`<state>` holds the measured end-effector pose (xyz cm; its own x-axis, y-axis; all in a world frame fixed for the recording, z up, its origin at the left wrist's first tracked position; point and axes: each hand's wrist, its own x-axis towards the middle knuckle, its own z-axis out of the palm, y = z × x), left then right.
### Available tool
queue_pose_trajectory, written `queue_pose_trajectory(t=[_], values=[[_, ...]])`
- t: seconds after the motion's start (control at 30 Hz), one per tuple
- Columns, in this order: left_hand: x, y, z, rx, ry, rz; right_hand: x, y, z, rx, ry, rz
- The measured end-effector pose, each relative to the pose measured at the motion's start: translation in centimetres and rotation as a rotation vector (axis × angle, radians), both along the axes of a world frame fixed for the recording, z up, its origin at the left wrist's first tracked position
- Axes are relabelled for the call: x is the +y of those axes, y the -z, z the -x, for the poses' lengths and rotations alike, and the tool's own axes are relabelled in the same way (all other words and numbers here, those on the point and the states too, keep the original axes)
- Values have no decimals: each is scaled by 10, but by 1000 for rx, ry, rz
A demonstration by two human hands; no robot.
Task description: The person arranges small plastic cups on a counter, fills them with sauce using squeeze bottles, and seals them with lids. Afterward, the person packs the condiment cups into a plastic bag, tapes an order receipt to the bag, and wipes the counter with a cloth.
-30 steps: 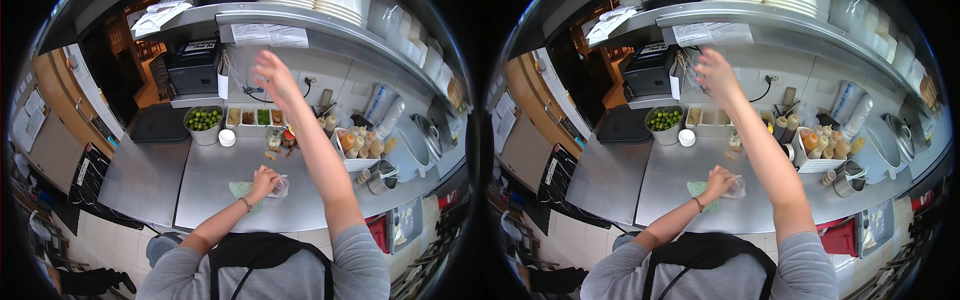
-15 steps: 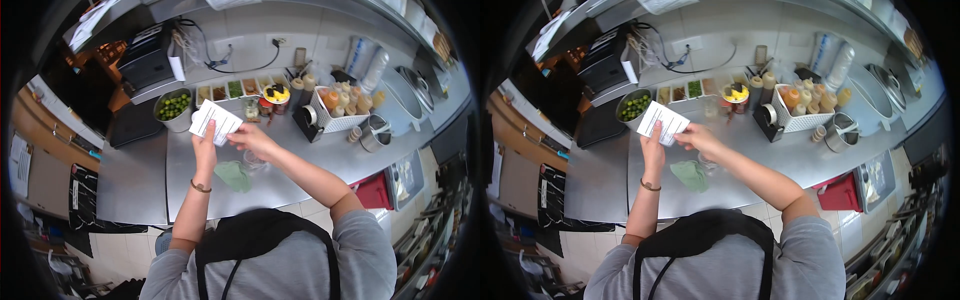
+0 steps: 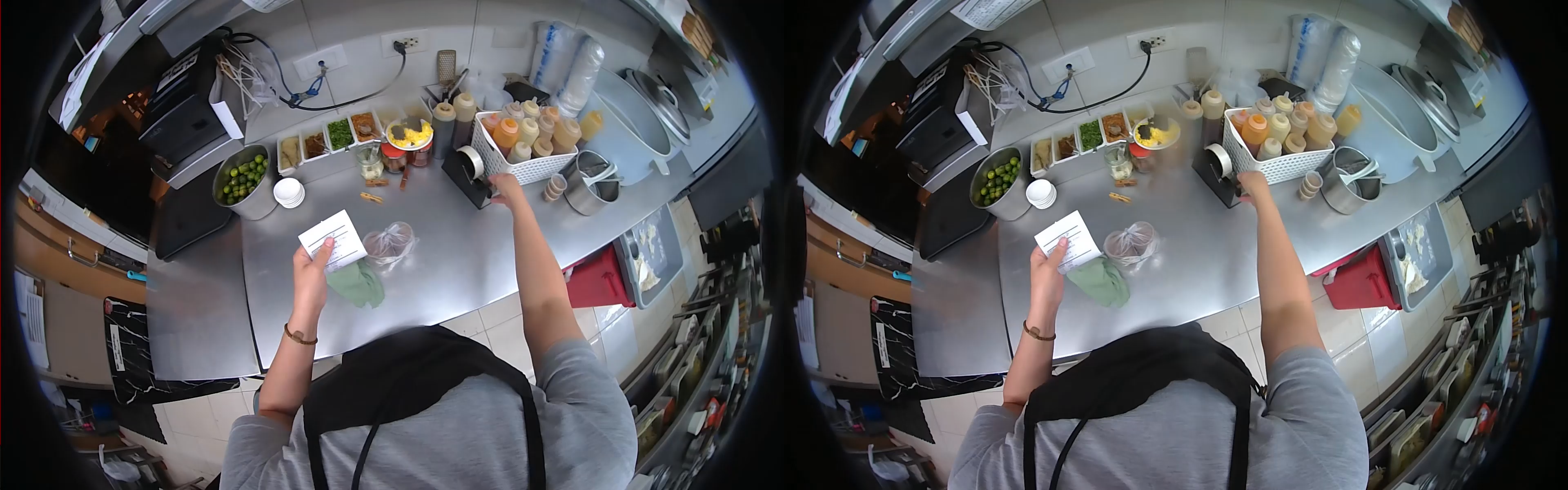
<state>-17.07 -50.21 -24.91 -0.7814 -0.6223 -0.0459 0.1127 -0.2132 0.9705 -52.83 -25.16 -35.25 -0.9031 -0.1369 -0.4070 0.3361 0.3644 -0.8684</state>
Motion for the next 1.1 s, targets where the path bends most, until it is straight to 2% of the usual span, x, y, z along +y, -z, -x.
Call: queue_pose_trajectory(t=[0.13, 0.27, 0.33, 0.37, 0.43, 0.47, 0.57, 0.63, 0.67, 0.73, 0.77, 0.83, 0.9, 0.97, 1.03, 1.1], values=[[7, 0, 0, 9, 35, -19, -10, -15, -1, -31, -55, -135], [10, -4, -2, 45, 18, -46, -7, -6, -6, -40, 85, -10], [8, -6, -6, 68, 4, -66, 12, 6, -9, -46, 4, 361], [6, -6, -8, 71, -8, -92, 23, 17, -14, -49, 2, 359], [1, -5, -10, 72, -21, -121, 41, 38, -28, -30, 58, 784], [-1, -4, -11, 52, -16, -144, 44, 46, -35, -35, 58, 780], [0, -1, -8, 34, -13, -213, 45, 51, -51, -40, 49, 731], [0, 0, -4, 39, -20, -256, 38, 42, -62, -110, 118, 536], [1, 0, -3, 48, -24, -312, 36, 45, -57, -118, 113, 536], [1, 3, -2, 59, -27, -372, 28, 47, -44, 80, -244, -187], [2, 4, -4, 58, -34, -367, 25, 54, -48, 79, -252, -182], [9, 7, -5, 34, -24, -377, 24, 63, -60, 269, -226, -34], [19, 24, -6, 11, -8, -354, -4, 10, -116, 239, -182, 278], [33, 45, -5, -122, 88, -351, -31, -32, -168, 221, -289, 493], [51, 47, -2, -123, 166, -364, -56, -45, -208, 215, -334, 588], [65, 44, 2, -120, 249, -377, -73, -48, -238, 272, -363, 565]])
